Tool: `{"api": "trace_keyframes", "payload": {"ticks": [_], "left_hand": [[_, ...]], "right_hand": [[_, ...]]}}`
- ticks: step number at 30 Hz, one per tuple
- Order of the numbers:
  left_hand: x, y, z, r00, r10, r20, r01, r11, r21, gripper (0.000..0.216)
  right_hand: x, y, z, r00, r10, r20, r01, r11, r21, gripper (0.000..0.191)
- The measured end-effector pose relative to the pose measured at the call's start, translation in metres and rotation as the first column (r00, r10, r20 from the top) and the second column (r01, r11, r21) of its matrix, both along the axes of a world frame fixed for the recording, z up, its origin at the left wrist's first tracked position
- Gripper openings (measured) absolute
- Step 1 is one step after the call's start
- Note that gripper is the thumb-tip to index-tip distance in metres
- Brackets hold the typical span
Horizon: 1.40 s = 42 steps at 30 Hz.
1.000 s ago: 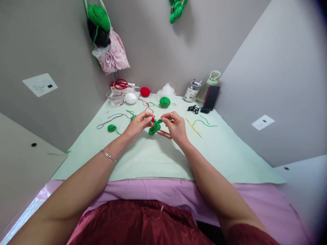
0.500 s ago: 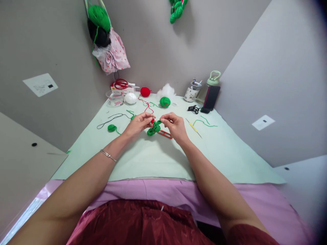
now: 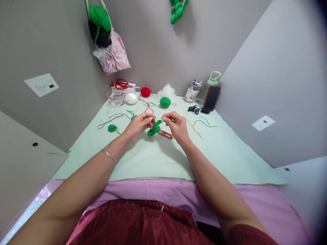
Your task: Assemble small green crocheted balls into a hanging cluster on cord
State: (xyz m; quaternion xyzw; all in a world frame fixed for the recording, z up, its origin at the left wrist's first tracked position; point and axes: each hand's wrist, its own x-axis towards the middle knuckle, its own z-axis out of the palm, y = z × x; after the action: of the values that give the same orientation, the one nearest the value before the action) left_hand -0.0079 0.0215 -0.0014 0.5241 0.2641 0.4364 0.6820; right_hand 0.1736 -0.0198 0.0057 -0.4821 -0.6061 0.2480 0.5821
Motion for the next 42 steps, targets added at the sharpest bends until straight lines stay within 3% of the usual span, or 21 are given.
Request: {"api": "trace_keyframes", "payload": {"ticks": [7, 12, 17, 22, 25, 27, 31, 36, 42], "left_hand": [[0.0011, -0.0004, 0.0006, 1.0, 0.015, 0.007, -0.015, 1.0, -0.006, 0.032], [0.0002, 0.0004, -0.0002, 1.0, 0.001, -0.006, -0.001, 1.0, -0.003, 0.03], [-0.0014, 0.0018, -0.0022, 0.997, -0.076, 0.005, 0.076, 0.997, -0.016, 0.029], [-0.0025, 0.0025, -0.0041, 0.986, -0.165, 0.008, 0.166, 0.985, -0.038, 0.03], [-0.0021, 0.0013, -0.0027, 0.98, -0.197, 0.012, 0.198, 0.979, -0.045, 0.03], [-0.0013, -0.0001, -0.0011, 0.98, -0.197, 0.013, 0.198, 0.979, -0.04, 0.029], [0.0, -0.0012, 0.0, 0.987, -0.159, 0.025, 0.159, 0.987, -0.027, 0.028], [-0.0024, 0.0025, -0.003, 0.985, -0.165, 0.057, 0.168, 0.984, -0.066, 0.028], [-0.0075, 0.0056, 0.0005, 0.968, -0.222, 0.115, 0.233, 0.968, -0.092, 0.031]], "right_hand": [[-0.0031, -0.0036, 0.0, 0.988, -0.053, 0.145, 0.039, 0.994, 0.1, 0.008], [-0.0041, -0.0036, -0.0009, 0.987, -0.045, 0.155, 0.027, 0.993, 0.115, 0.008], [-0.0024, 0.0003, -0.0023, 0.995, 0.085, -0.061, -0.091, 0.99, -0.111, 0.013], [0.0003, 0.0017, -0.0043, 0.905, 0.225, -0.361, -0.341, 0.891, -0.299, 0.027], [-0.0002, 0.0009, -0.0059, 0.84, 0.266, -0.472, -0.452, 0.824, -0.342, 0.032], [-0.0013, 0.0004, -0.0064, 0.824, 0.275, -0.495, -0.475, 0.811, -0.341, 0.032], [-0.0023, 0.0011, -0.006, 0.866, 0.232, -0.442, -0.392, 0.865, -0.315, 0.029], [0.0006, 0.0035, -0.0045, 0.971, 0.143, -0.19, -0.173, 0.973, -0.154, 0.02], [-0.0002, 0.0033, -0.0045, 0.991, 0.131, -0.033, -0.132, 0.991, -0.016, 0.014]]}}
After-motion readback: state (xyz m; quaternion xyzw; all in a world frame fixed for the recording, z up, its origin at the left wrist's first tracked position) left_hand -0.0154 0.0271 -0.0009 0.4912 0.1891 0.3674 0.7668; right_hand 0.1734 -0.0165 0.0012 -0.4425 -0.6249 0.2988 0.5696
